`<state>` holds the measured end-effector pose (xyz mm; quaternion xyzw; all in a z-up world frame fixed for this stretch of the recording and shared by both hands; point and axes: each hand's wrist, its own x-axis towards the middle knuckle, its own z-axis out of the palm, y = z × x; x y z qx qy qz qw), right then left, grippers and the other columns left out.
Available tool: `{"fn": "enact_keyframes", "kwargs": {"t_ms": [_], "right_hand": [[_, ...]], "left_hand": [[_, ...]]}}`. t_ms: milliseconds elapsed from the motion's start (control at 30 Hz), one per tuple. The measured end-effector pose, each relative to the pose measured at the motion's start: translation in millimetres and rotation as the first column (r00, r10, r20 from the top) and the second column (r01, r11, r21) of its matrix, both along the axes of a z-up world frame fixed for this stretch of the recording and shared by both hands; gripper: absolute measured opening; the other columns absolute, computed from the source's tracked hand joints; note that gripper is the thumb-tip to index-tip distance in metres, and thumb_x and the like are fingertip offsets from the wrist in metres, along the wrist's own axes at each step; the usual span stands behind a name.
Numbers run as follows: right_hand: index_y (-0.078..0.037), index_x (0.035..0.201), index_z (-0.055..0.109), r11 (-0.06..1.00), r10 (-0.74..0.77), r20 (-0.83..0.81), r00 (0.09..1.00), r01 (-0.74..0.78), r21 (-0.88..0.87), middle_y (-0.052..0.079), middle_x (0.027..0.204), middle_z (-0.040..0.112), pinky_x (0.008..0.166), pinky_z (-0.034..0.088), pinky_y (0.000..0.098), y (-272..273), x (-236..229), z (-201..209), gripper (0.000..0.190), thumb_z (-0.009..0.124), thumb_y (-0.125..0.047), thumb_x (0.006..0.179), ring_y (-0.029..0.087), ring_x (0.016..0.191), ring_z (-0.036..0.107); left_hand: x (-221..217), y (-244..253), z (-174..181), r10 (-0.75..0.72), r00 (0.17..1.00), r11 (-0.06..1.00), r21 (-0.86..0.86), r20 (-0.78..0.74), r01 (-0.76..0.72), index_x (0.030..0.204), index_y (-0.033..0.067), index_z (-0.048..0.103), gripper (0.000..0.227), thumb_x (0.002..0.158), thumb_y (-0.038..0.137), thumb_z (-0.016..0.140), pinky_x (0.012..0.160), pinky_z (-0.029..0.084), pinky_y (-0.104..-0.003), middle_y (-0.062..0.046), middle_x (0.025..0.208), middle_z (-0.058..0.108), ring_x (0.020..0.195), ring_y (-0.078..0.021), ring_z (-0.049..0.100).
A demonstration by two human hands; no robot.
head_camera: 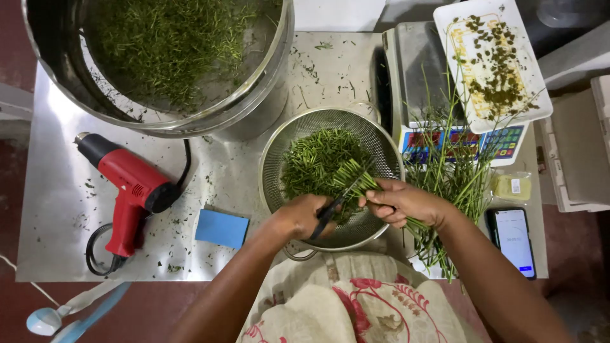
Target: Cutting long green stalks into small pieces using scissors over a metal colander
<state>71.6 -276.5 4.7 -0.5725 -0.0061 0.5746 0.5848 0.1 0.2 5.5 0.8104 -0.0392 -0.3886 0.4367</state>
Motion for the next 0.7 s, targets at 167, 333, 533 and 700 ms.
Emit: {"fn": "enact_keyframes", "kwargs": {"t_ms": [167,333,533,700], "right_hand": [[-0.008,0.138,0.043,1.0,0.01,0.084,0.996,-0.01,0.003,-0.003,0.06,0.037,0.029,0.033,0.0201,10.7,4.6,6.7,0.042,0.036,-0.039,0.11,0.002,0.035,0.032],[-0.01,0.141,0.049,0.997,-0.046,0.222,0.974,0.06,-0.056,-0.001,0.056,0.037,0.026,0.036,0.0225,21.1,5.9,8.0,0.036,0.041,-0.024,0.109,0.006,0.029,0.032],[-0.011,0.136,0.055,0.992,-0.053,0.299,0.953,0.085,-0.096,0.003,0.051,0.038,0.024,0.036,0.0251,22.8,1.3,15.2,0.032,0.043,-0.021,0.108,0.01,0.026,0.034],[-0.008,0.137,0.056,0.993,-0.052,0.297,0.954,0.081,-0.087,0.003,0.052,0.039,0.026,0.037,0.0232,25.3,-0.6,21.3,0.034,0.047,-0.022,0.106,0.008,0.028,0.034]], "left_hand": [[-1.2,1.8,-1.8,0.139,0.987,0.973,-0.175,-0.087,-0.152,0.12,0.0137,0.073,0.044,0.079,0.028,0.078,0.078,0.059,-0.039,-0.012,0.081,0.078,0.08,-0.0309,0.077],[-0.2,1.2,-21.6,0.11,0.994,0.99,-0.085,0.0,-0.11,0.117,0.0239,0.071,0.06,0.068,0.056,0.083,0.083,0.058,-0.039,-0.007,0.089,0.078,0.093,-0.0282,0.075],[-8.8,6.9,-22.4,0.176,0.984,0.978,-0.122,0.034,-0.171,0.128,0.0201,0.067,0.062,0.073,0.048,0.076,0.084,0.056,-0.043,-0.011,0.098,0.077,0.097,-0.0328,0.074],[-3.9,9.8,-34.6,0.138,0.99,0.982,-0.134,0.023,-0.134,0.135,0.02,0.062,0.072,0.067,0.038,0.08,0.085,0.058,-0.039,-0.003,0.096,0.079,0.095,-0.0289,0.075]]}}
